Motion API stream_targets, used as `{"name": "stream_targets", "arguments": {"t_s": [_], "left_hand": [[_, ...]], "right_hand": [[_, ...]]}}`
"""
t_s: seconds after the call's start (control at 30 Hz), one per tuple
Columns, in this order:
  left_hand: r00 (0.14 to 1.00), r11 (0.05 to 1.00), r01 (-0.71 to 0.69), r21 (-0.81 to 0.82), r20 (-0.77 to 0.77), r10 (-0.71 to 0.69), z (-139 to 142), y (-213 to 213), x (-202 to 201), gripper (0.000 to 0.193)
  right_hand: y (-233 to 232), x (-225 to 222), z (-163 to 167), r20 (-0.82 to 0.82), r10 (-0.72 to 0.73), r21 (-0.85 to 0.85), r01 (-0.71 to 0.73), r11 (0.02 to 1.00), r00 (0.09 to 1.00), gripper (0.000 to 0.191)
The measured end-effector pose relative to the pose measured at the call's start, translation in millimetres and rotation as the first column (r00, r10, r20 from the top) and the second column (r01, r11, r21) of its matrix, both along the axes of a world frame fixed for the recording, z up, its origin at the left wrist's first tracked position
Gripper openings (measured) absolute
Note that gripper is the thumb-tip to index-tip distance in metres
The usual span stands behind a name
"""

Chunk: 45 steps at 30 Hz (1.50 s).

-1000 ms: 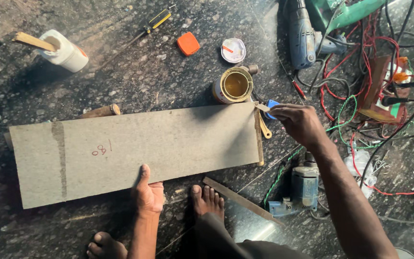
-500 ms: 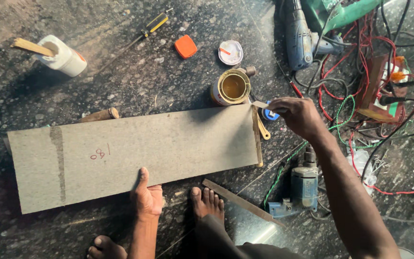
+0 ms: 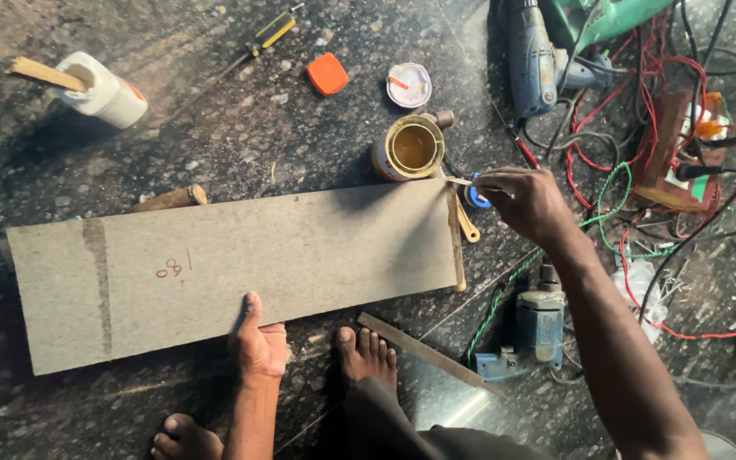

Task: The person opens a paint can, then uses a brush to apply a brown finish to the edges and surface of a rectangular wooden board. The person also paints a larger wooden panel leaning against a blue wall.

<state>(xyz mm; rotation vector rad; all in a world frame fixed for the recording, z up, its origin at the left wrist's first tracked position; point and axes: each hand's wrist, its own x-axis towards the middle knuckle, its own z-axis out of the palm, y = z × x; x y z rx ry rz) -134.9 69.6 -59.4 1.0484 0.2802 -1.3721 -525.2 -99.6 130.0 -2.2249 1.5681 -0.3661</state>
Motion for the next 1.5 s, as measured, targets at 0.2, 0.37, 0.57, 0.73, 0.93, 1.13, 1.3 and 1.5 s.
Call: {"name": "stream_targets", "arguments": {"t_s": [0.2,0.37,0.57,0.73,0.93,1.13,1.3,1.5], "left_hand": [[1.0,0.999,0.002,-0.049,-0.005,-0.003,-4,4,2,0.044],[1.0,0.998,-0.013,-0.065,0.012,0.014,-8,8,2,0.046],[1.0,0.998,-0.001,-0.071,0.028,0.003,-2,8,3,0.049],[0.999,0.999,0.031,-0.041,0.024,-0.03,4,6,5,0.048],[1.0,0.999,0.011,-0.05,0.015,-0.01,-3,9,5,0.047],[0.999,0.999,0.005,-0.043,0.032,-0.004,-4,12,5,0.047],[1.0,0.999,0.015,-0.039,0.007,-0.015,2,9,5,0.048],[1.0,0.999,0.004,-0.051,-0.018,-0.005,-2,8,5,0.048]], "right_hand": [[24,-11,-19,-0.051,0.011,0.044,-0.009,0.999,0.999,0.017],[86,-15,-18,-0.054,0.047,0.054,-0.044,0.998,0.997,0.021],[89,-9,-4,-0.044,-0.053,0.054,0.055,0.997,0.998,0.02],[28,-4,-15,0.029,0.055,-0.086,-0.052,0.995,0.998,0.019],[54,-1,-20,-0.096,-0.056,0.164,0.072,0.984,0.994,0.025],[134,-10,-7,-0.105,0.011,0.171,0.007,0.985,0.994,0.03],[141,-20,-30,0.1,-0.177,0.176,0.157,0.972,0.979,0.031],[174,-7,-58,-0.2,0.172,-0.008,-0.178,0.984,0.965,0.041]]}}
